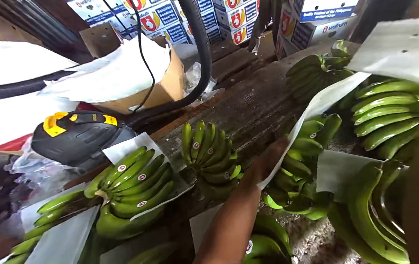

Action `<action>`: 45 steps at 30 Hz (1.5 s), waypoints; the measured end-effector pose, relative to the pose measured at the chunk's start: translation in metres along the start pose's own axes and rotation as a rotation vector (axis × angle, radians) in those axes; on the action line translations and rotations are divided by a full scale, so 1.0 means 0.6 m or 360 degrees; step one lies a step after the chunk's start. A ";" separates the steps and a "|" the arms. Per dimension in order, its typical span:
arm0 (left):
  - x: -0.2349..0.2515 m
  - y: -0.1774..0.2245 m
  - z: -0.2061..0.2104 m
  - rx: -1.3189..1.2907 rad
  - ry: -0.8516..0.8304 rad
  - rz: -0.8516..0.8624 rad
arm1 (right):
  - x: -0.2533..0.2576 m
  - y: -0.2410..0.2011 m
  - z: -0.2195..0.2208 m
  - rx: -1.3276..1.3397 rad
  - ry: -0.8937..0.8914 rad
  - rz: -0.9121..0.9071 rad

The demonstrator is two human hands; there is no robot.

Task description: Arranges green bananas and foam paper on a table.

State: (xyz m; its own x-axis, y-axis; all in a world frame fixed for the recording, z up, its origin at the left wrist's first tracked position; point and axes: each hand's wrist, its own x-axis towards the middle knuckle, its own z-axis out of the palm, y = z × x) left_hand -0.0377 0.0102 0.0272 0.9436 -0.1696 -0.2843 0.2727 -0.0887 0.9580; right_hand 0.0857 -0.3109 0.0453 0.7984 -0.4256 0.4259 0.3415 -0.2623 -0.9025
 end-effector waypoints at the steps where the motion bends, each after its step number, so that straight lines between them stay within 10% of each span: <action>1: -0.017 -0.013 -0.003 0.0072 -0.0002 0.0024 | -0.029 -0.008 0.035 -0.0014 -0.0149 0.0213; 9: -0.034 -0.006 -0.002 0.0894 0.0091 -0.0445 | -0.109 0.032 0.188 -0.0425 -0.0460 0.0677; 13: -0.032 -0.005 -0.009 0.1156 0.0671 -0.0339 | -0.113 0.019 0.202 -0.0489 -0.0503 0.0678; 15: -0.046 -0.018 -0.014 0.0812 0.0905 -0.0076 | -0.107 0.012 0.201 -0.0556 -0.0575 0.0650; 19: -0.090 -0.046 -0.027 -0.0663 0.0798 -0.0381 | -0.121 -0.039 0.188 -0.0437 -0.0604 0.0332; 23: -0.099 -0.033 -0.025 -0.0935 0.0872 -0.0515 | -0.170 -0.144 0.197 -0.0086 -0.0710 -0.0078; 26: -0.144 0.007 -0.012 -0.0619 0.0907 -0.0481 | -0.211 -0.225 0.215 0.0093 -0.0972 -0.0168; 30: -0.249 0.062 -0.077 0.0694 0.1509 0.0717 | -0.251 -0.296 0.232 0.0281 -0.1472 -0.0278; 33: -0.281 0.086 -0.155 0.1504 0.1399 0.0809 | -0.274 -0.346 0.259 0.0488 -0.1994 -0.0288; 38: -0.288 0.047 -0.202 0.0516 0.1154 0.0778 | -0.368 -0.383 0.346 0.0870 -0.2446 -0.0017; 42: -0.314 0.014 -0.268 0.0579 0.1634 0.0676 | -0.447 -0.358 0.427 0.1235 -0.2542 0.0209; 45: -0.355 0.003 -0.348 0.0583 0.2040 0.0264 | -0.506 -0.297 0.489 0.0460 -0.2114 0.0268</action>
State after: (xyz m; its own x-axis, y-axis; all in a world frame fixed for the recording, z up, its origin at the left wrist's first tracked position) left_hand -0.1991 0.2513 0.0975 0.5244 0.8103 0.2616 0.2634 -0.4465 0.8551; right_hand -0.0720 0.1191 0.0578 0.6546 0.7520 0.0768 0.1534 -0.0327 -0.9876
